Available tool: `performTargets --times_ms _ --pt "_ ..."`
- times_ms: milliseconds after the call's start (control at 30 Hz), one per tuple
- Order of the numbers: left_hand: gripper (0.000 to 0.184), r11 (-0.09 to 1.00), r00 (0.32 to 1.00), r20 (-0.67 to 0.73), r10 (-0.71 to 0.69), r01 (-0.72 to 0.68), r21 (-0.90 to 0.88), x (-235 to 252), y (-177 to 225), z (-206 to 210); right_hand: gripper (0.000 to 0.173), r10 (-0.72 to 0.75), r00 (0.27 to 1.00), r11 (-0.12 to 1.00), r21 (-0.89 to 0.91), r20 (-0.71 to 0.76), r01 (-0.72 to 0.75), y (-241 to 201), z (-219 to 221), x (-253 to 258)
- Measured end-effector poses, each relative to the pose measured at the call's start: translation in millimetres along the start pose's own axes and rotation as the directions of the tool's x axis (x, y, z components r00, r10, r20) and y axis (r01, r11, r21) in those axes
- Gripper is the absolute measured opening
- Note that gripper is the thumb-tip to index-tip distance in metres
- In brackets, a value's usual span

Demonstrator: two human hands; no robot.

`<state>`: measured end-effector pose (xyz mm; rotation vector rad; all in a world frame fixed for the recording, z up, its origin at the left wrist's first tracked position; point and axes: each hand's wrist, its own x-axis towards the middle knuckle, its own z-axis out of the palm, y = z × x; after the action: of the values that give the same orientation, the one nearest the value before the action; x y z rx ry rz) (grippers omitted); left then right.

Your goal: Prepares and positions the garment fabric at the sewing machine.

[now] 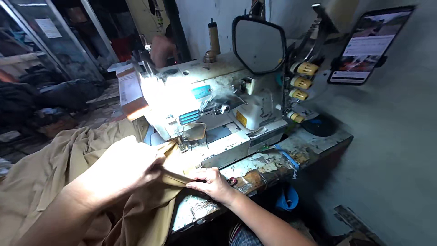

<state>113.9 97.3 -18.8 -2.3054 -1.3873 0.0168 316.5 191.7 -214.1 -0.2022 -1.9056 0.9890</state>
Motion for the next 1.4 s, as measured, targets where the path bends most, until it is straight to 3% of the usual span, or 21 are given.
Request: performTargets --times_ms 67,200,233,367,467,600,767,867,933,1400 --pt "0.010 0.997 0.996 0.078 -0.049 0.053 -0.049 0.8 -6.5 -5.1 0.021 0.004 1.000 1.000 -0.010 0.002 -0.004 -0.3 0.7 0.9" --pt "0.021 0.999 0.993 0.115 -0.039 0.038 0.014 3.4 10.0 -16.3 0.021 -0.011 1.000 1.000 -0.003 -0.009 0.011 0.3 0.0 1.8" --pt "0.019 0.999 0.999 0.046 -0.010 0.008 0.039 2.3 6.1 -9.5 0.023 -0.006 1.000 1.000 -0.001 -0.008 0.006 -0.1 -0.1 1.8" --pt "0.020 0.989 0.986 0.136 -0.095 0.109 -0.096 5.2 0.2 -15.9 0.028 0.007 1.000 1.000 -0.016 -0.005 -0.007 -4.8 -2.0 3.4" --pt "0.027 0.995 0.999 0.033 -0.006 0.009 -0.097 1.5 -2.5 -1.0 0.025 -0.008 1.000 1.000 -0.005 -0.008 0.008 -2.9 -2.1 2.9" --pt "0.029 0.977 0.988 0.118 -0.097 0.117 -0.178 0.8 -5.9 -3.5 0.027 0.007 1.000 1.000 0.004 -0.002 -0.007 -5.6 -1.3 3.8" --pt "0.040 0.966 0.998 -0.012 -0.066 0.061 -0.250 -7.4 -10.2 17.9 0.023 -0.002 1.000 1.000 0.013 -0.028 0.003 -11.2 -2.3 7.1" --pt "0.035 0.998 0.998 -0.055 -0.005 0.002 -0.061 -1.5 13.3 -11.2 0.021 0.021 1.000 1.000 0.002 -0.015 -0.021 -12.5 -3.0 9.4" --pt "0.036 1.000 1.000 -0.009 0.007 -0.007 0.015 2.1 21.6 -22.8 0.017 0.036 0.999 0.999 0.027 -0.010 -0.035 -8.3 -0.8 8.5" --pt "0.044 0.999 0.999 -0.052 -0.001 -0.001 -0.033 2.0 17.1 -20.6 0.011 -0.035 0.999 0.999 0.030 -0.019 0.035 -5.3 -4.7 7.8"
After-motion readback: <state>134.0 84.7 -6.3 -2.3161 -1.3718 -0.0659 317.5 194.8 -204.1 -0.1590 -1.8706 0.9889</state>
